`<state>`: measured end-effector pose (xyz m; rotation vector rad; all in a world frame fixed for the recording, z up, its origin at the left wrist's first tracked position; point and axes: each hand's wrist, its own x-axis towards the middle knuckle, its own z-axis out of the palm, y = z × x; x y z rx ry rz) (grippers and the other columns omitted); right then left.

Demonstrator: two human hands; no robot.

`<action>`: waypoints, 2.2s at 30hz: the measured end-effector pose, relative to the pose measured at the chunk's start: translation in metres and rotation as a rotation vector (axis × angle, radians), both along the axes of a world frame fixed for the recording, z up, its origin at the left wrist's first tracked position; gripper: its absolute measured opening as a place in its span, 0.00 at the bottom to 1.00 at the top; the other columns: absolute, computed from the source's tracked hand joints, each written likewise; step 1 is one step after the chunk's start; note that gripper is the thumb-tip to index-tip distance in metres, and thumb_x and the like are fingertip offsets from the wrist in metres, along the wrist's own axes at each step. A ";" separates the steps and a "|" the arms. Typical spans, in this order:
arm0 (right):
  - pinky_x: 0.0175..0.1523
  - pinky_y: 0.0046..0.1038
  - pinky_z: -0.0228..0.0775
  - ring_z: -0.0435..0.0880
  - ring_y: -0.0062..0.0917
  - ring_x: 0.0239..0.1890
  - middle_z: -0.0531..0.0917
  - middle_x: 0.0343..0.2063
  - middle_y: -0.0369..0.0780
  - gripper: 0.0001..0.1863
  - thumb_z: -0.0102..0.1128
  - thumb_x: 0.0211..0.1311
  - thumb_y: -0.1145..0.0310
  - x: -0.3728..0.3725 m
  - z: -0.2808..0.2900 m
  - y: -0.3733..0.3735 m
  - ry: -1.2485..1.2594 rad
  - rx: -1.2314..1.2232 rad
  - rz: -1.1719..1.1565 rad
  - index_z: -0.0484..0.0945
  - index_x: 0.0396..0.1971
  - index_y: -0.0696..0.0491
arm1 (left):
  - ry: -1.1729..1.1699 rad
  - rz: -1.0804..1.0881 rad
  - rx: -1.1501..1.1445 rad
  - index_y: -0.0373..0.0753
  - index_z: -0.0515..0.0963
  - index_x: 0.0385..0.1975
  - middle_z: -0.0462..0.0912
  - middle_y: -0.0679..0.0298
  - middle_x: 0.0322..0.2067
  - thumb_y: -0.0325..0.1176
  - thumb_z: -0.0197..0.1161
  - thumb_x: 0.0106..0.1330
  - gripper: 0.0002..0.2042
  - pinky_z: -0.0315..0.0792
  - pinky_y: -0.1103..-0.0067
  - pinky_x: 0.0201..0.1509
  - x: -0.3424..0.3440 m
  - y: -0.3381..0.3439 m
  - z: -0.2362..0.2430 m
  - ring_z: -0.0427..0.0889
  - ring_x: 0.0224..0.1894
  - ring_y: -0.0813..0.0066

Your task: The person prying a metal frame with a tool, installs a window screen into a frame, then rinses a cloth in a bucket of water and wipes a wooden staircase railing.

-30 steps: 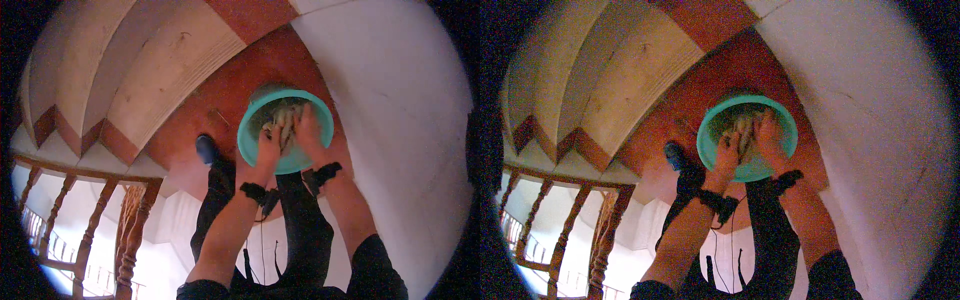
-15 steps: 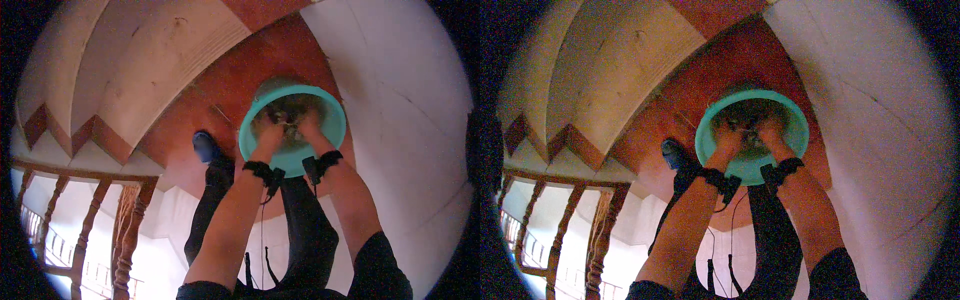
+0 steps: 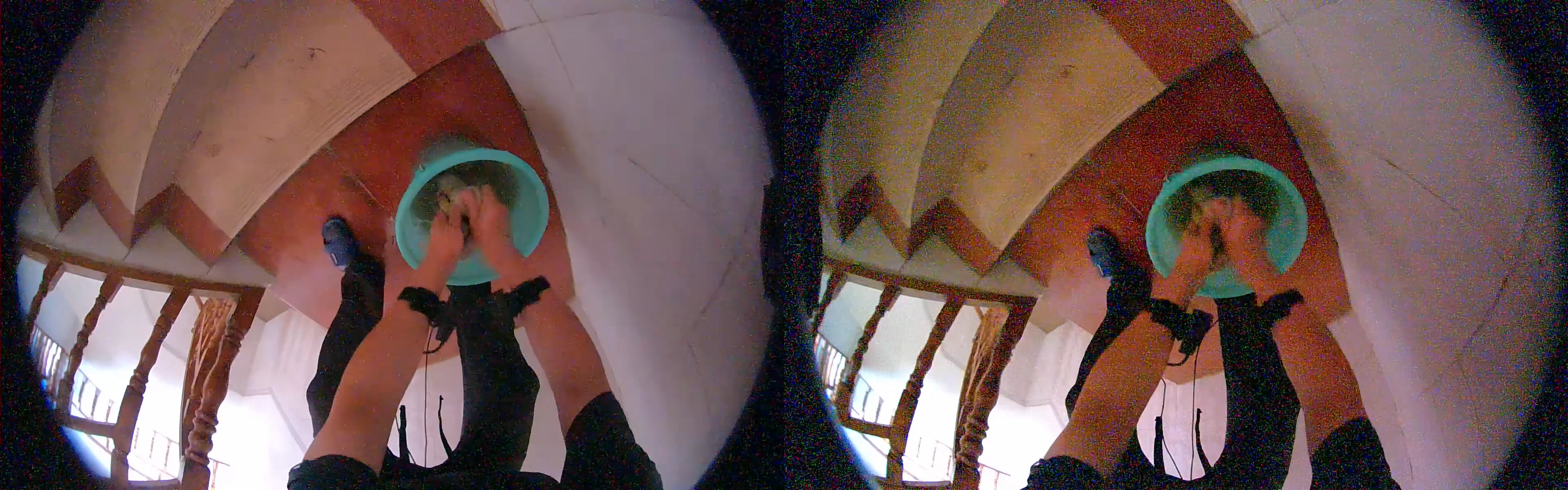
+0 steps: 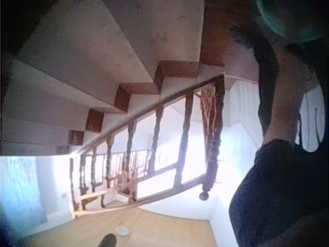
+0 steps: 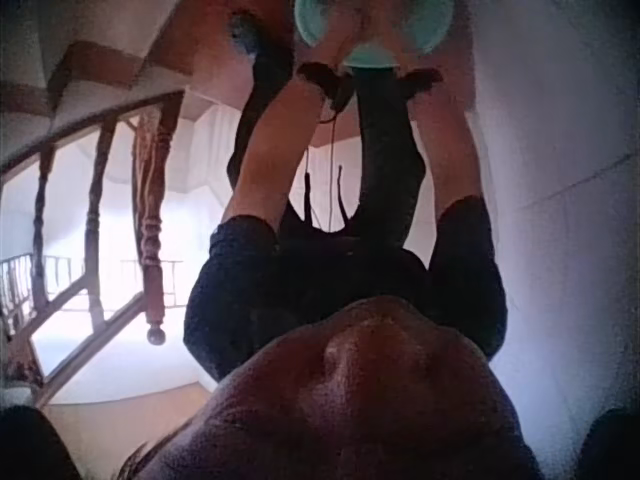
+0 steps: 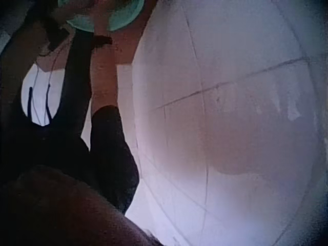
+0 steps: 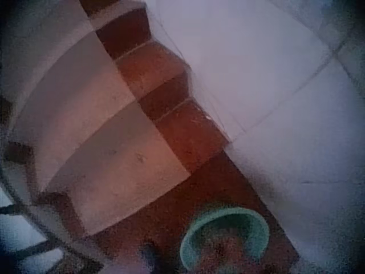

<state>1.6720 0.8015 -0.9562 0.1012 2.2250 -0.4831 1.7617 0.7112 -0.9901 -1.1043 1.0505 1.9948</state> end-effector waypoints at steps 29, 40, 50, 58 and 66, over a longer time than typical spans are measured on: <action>0.38 0.35 0.74 0.82 0.40 0.30 0.82 0.28 0.47 0.21 0.69 0.49 0.55 0.027 0.099 -0.023 -0.006 -0.738 0.025 0.79 0.36 0.56 | -0.178 0.512 1.005 0.43 0.77 0.39 0.80 0.62 0.30 0.66 0.50 0.60 0.29 0.73 0.72 0.27 -0.032 -0.035 0.006 0.77 0.27 0.68; 0.37 0.42 0.72 0.79 0.46 0.34 0.80 0.28 0.50 0.22 0.57 0.58 0.50 -0.022 -0.018 -0.007 0.448 0.032 0.231 0.79 0.34 0.57 | -0.093 0.579 -0.053 0.28 0.66 0.53 0.75 0.54 0.45 0.47 0.56 0.66 0.27 0.72 0.75 0.50 -0.008 0.002 0.044 0.77 0.46 0.63; 0.46 0.44 0.73 0.77 0.44 0.46 0.77 0.41 0.51 0.30 0.66 0.50 0.64 0.018 -0.053 0.013 0.091 0.219 0.520 0.67 0.53 0.57 | 0.165 -0.654 -1.084 0.37 0.48 0.66 0.55 0.36 0.61 0.34 0.64 0.56 0.40 0.50 0.52 0.65 -0.006 -0.016 0.007 0.49 0.65 0.34; 0.45 0.38 0.73 0.80 0.44 0.38 0.82 0.36 0.47 0.18 0.63 0.51 0.63 0.021 -0.007 0.006 0.178 -0.313 -0.173 0.77 0.41 0.57 | -0.112 0.262 0.057 0.41 0.64 0.60 0.72 0.57 0.54 0.61 0.55 0.60 0.36 0.66 0.67 0.58 -0.039 -0.023 0.006 0.71 0.54 0.61; 0.34 0.35 0.71 0.78 0.41 0.27 0.79 0.24 0.47 0.16 0.64 0.54 0.58 0.041 0.105 -0.057 0.227 -0.506 -0.002 0.76 0.28 0.57 | 0.490 0.698 1.232 0.39 0.71 0.49 0.74 0.62 0.44 0.53 0.49 0.69 0.23 0.70 0.73 0.46 0.002 -0.026 -0.054 0.73 0.43 0.67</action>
